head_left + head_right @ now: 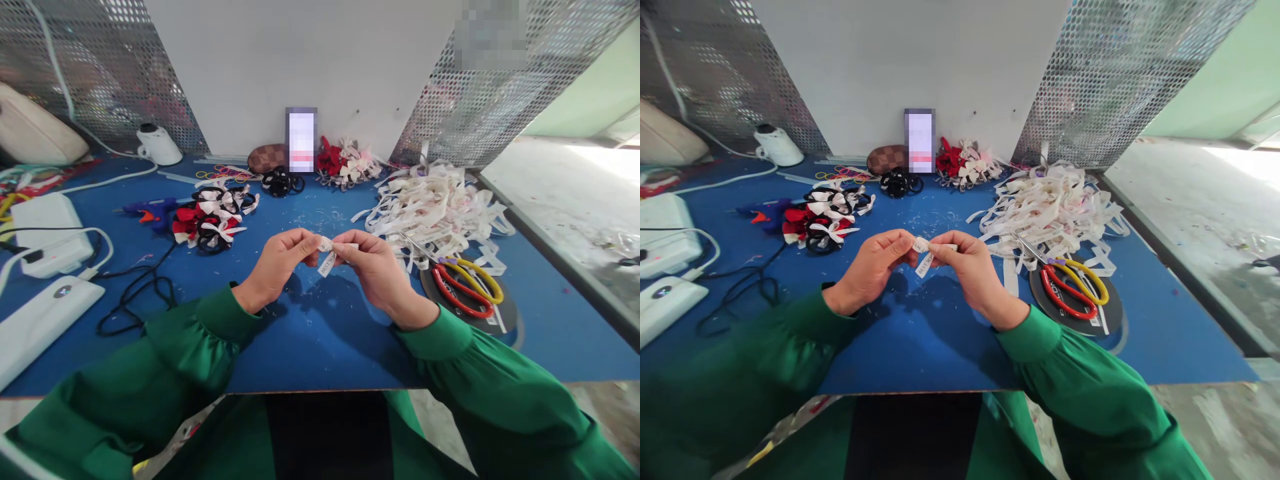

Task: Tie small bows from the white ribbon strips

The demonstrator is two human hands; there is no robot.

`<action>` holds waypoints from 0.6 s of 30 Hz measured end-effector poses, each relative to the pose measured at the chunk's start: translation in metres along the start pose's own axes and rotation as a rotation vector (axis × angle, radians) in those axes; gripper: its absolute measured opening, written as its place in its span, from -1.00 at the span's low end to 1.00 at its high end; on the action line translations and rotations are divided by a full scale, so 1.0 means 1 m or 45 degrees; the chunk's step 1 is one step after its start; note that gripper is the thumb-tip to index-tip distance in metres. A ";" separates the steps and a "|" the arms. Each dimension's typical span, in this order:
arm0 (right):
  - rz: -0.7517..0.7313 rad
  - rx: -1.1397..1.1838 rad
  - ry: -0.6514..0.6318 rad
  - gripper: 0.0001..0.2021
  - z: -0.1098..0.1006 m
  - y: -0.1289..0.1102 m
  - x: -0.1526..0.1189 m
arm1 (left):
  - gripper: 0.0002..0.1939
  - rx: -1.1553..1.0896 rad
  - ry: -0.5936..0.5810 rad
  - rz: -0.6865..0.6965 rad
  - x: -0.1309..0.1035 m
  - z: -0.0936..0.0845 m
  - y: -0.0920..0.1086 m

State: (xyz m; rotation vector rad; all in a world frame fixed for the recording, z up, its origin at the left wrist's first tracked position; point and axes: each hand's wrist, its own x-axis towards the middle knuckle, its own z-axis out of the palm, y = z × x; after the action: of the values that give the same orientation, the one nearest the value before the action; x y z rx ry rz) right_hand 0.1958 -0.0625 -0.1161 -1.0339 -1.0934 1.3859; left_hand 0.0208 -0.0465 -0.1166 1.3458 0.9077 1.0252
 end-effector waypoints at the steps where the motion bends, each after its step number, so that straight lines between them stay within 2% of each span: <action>1: -0.030 -0.036 0.006 -0.82 -0.001 0.001 0.000 | -0.67 0.004 0.028 -0.014 0.000 0.001 0.001; 6: -0.157 -0.186 0.048 -0.87 -0.003 0.003 0.001 | -0.77 0.024 0.091 -0.024 0.000 0.003 0.003; 9: -0.305 -0.325 0.118 -0.90 -0.004 0.001 -0.001 | -0.78 0.063 0.093 -0.018 0.001 0.004 0.003; 13: -0.492 -0.568 0.066 -0.96 -0.004 -0.002 -0.002 | -0.78 0.130 0.058 -0.005 0.001 0.003 -0.001; 18: -0.453 -0.688 0.041 -0.96 -0.003 -0.001 -0.002 | -0.76 0.223 0.038 0.020 0.001 0.001 -0.005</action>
State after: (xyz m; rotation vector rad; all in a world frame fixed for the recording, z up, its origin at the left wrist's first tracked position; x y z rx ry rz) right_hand 0.1991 -0.0643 -0.1159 -1.1595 -1.5882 0.8002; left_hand 0.0225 -0.0461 -0.1212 1.4883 1.0298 0.9985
